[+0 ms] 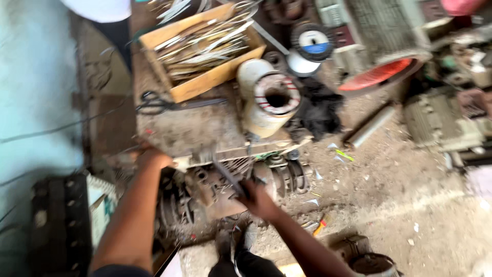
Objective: The person uses a spanner to tighten bolts on a cast metal pump end-cover on a cluttered wooden workbench, fitting it over the housing and turning the wrench repeatedly. They then pick up a round fibrous gasket, carry it across the workshop, and return to seat it on the yellow pump housing while a coworker winds wire at the same bench.
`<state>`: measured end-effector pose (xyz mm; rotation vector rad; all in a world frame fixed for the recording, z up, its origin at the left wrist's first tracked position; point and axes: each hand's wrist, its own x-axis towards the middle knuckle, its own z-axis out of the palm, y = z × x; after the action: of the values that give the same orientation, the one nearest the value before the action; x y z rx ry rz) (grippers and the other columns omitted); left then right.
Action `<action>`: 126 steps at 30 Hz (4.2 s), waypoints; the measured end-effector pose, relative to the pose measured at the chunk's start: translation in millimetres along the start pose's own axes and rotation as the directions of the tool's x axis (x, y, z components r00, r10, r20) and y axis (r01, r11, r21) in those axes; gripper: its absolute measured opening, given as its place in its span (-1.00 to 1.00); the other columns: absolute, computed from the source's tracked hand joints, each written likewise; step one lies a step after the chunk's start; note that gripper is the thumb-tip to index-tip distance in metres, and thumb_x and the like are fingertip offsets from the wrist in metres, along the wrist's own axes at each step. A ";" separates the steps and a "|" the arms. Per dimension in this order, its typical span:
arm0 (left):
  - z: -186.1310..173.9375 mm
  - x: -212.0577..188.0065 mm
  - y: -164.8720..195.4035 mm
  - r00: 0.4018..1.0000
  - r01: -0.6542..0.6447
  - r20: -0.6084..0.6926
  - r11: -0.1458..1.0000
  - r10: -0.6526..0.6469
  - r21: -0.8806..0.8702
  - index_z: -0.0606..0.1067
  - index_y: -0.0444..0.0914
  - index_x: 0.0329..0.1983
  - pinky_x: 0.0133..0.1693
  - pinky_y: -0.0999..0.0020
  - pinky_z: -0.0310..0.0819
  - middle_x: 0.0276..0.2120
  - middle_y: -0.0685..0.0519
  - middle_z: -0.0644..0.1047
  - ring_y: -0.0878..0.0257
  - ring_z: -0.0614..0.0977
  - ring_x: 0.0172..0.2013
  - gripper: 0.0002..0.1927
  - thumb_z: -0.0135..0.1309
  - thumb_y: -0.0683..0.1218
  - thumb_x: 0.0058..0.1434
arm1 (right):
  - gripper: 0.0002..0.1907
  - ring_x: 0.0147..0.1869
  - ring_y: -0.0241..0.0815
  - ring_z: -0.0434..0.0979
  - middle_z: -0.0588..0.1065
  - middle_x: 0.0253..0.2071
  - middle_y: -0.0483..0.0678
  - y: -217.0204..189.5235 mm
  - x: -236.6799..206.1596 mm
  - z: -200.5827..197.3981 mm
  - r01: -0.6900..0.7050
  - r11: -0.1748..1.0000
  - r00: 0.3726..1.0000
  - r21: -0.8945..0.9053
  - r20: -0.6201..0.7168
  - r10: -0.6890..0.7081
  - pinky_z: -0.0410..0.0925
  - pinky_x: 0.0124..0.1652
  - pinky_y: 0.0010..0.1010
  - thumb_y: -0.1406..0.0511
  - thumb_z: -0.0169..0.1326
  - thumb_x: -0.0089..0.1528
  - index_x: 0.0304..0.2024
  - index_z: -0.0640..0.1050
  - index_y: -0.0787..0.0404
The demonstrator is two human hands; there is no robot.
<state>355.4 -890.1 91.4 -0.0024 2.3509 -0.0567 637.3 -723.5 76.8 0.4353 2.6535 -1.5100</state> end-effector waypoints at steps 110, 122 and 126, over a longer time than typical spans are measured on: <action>216.3 -133.2 916.6 0.948 0.238 0.206 -0.111 0.241 -0.965 0.37 -0.19 -0.06 -0.61 0.24 0.41 -0.52 -0.06 0.55 0.14 0.59 -0.61 -0.65 0.16 0.06 0.23 | -0.61 -0.09 0.14 0.57 0.57 -0.23 0.12 566.5 247.7 -811.7 0.420 0.884 0.659 -0.204 0.738 -0.143 0.39 -0.11 -0.09 0.06 0.25 0.18 -0.12 0.57 0.19; 161.2 -82.3 914.3 0.994 0.105 0.095 -0.275 0.051 -0.956 0.43 -0.21 -0.01 -0.60 0.24 0.41 -0.50 -0.07 0.57 0.13 0.60 -0.60 -0.65 0.15 0.04 0.23 | -0.60 -0.11 0.08 0.59 0.56 -0.24 0.08 519.8 367.6 -800.7 0.535 0.818 0.542 -0.212 0.829 -0.139 0.38 -0.10 -0.09 0.07 0.25 0.17 -0.08 0.57 0.16; 139.0 -75.3 936.5 0.998 0.058 0.068 -0.344 -0.017 -0.937 0.47 -0.22 -0.03 -0.60 0.28 0.44 -0.51 -0.04 0.57 0.17 0.59 -0.61 -0.66 0.13 0.06 0.24 | -0.59 -0.11 0.08 0.56 0.53 -0.26 0.06 509.2 416.4 -815.0 0.606 0.774 0.478 -0.186 0.862 -0.167 0.36 -0.14 -0.06 0.03 0.24 0.20 -0.05 0.54 0.12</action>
<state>521.6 41.3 8.0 -0.9516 1.4902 2.0094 448.2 303.6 -2.6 -0.8200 2.2132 -0.6965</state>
